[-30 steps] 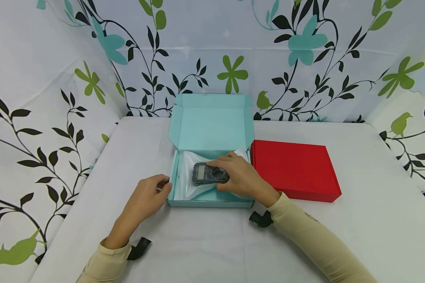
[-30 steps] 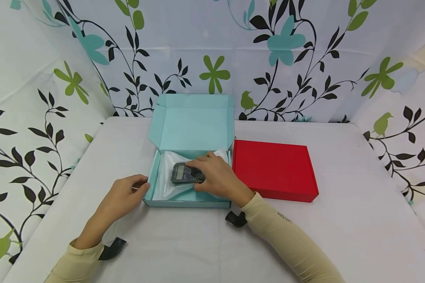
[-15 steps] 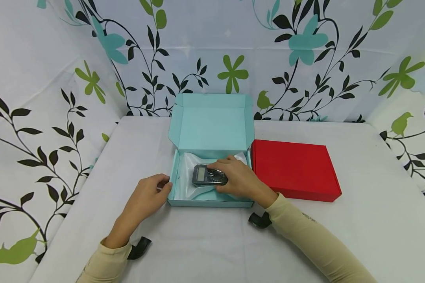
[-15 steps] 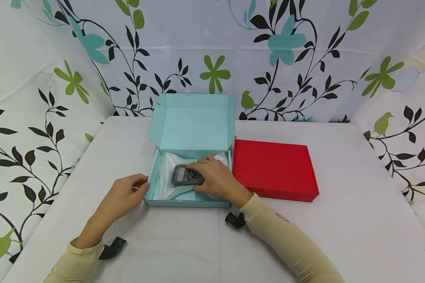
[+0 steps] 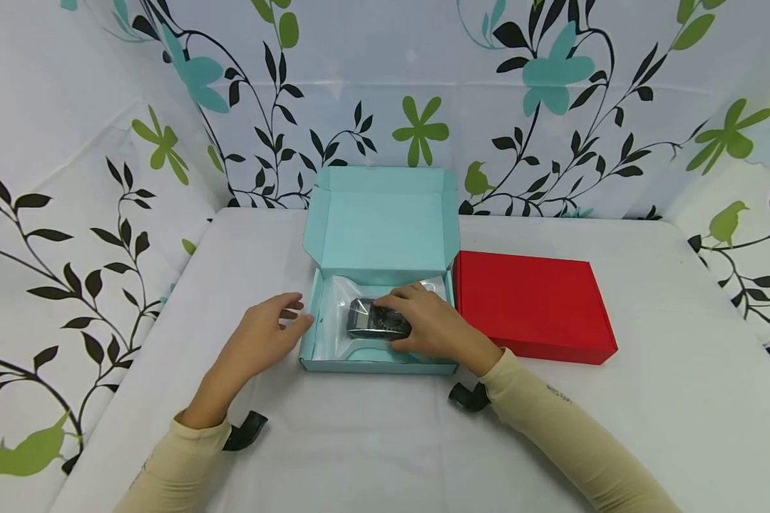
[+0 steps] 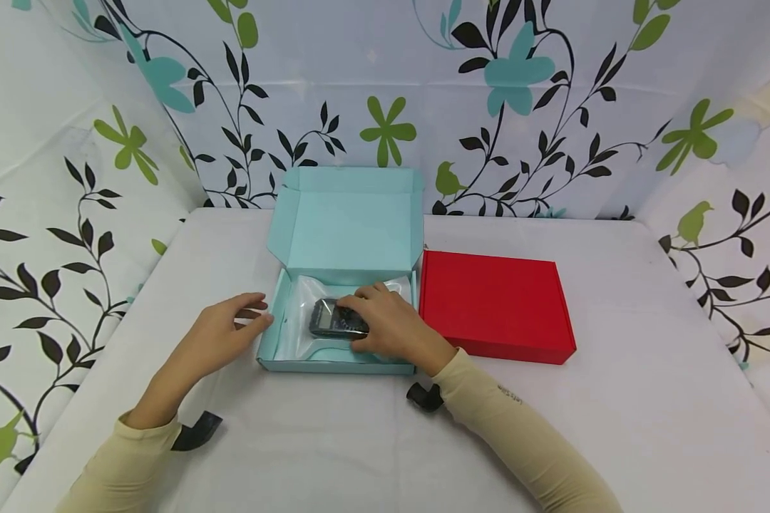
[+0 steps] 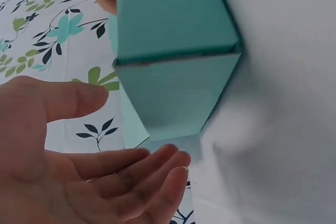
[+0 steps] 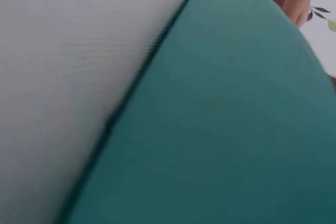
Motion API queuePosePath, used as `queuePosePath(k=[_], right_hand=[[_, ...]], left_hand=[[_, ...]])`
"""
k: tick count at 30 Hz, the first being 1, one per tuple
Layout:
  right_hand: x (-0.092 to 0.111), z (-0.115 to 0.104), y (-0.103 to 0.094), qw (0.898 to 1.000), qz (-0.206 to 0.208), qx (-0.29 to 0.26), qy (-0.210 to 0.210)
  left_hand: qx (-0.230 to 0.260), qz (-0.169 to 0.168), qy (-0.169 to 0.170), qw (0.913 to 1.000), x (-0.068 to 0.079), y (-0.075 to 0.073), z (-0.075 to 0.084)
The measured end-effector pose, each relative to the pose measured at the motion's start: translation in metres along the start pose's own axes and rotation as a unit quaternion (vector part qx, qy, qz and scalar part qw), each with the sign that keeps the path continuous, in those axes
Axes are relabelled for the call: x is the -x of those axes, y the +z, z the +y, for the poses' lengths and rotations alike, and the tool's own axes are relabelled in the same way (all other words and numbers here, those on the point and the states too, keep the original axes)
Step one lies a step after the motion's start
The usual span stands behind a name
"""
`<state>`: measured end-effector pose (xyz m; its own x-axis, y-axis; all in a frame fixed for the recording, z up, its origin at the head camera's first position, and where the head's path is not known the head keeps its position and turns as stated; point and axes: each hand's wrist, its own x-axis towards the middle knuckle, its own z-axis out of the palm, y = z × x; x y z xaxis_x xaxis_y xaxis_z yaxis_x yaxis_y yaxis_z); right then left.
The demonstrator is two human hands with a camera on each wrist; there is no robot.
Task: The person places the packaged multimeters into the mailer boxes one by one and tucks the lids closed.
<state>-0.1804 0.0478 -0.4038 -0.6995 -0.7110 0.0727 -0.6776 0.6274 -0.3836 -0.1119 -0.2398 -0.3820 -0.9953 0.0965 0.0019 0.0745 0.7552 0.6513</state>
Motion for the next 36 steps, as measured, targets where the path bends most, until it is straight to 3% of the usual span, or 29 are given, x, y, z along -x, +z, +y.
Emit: queuePosePath(k=[3,6,9,12,15,18,21,24,28,36], right_hand=[[0.004,0.002,-0.007,1.000,0.001,-0.004,-0.008],[0.008,0.005,-0.021,0.999,0.028,-0.025,-0.008],[0.011,0.010,-0.038,0.994,0.097,-0.054,-0.011],[0.015,0.019,-0.055,0.981,0.180,-0.068,-0.014],[0.018,0.031,-0.067,0.971,0.230,-0.066,0.008],[0.019,0.042,-0.073,0.966,0.239,-0.073,0.067],[0.019,0.049,-0.075,0.960,0.219,-0.101,0.138],[0.019,0.053,-0.075,0.951,0.197,-0.154,0.181],[0.020,0.054,-0.075,0.940,0.202,-0.201,0.186],[0.024,0.053,-0.078,0.930,0.246,-0.224,0.157]], left_hand=[[0.008,-0.001,-0.003,1.0000,-0.013,-0.007,0.002],[0.019,0.000,-0.006,0.9998,-0.027,-0.013,0.005],[0.030,0.001,-0.011,0.9995,-0.040,-0.016,0.008],[0.044,0.001,-0.016,0.9989,-0.050,-0.017,0.010],[0.057,-0.001,-0.022,0.9981,-0.057,-0.016,0.011],[0.068,0.000,-0.026,0.9973,-0.062,-0.015,0.010],[0.081,0.005,-0.025,0.9964,-0.065,-0.012,0.010],[0.090,0.016,-0.020,0.9957,-0.066,-0.011,0.009],[0.094,0.032,-0.006,0.9950,-0.063,-0.012,0.009],[0.095,0.055,0.024,0.9936,-0.055,-0.016,0.012]])
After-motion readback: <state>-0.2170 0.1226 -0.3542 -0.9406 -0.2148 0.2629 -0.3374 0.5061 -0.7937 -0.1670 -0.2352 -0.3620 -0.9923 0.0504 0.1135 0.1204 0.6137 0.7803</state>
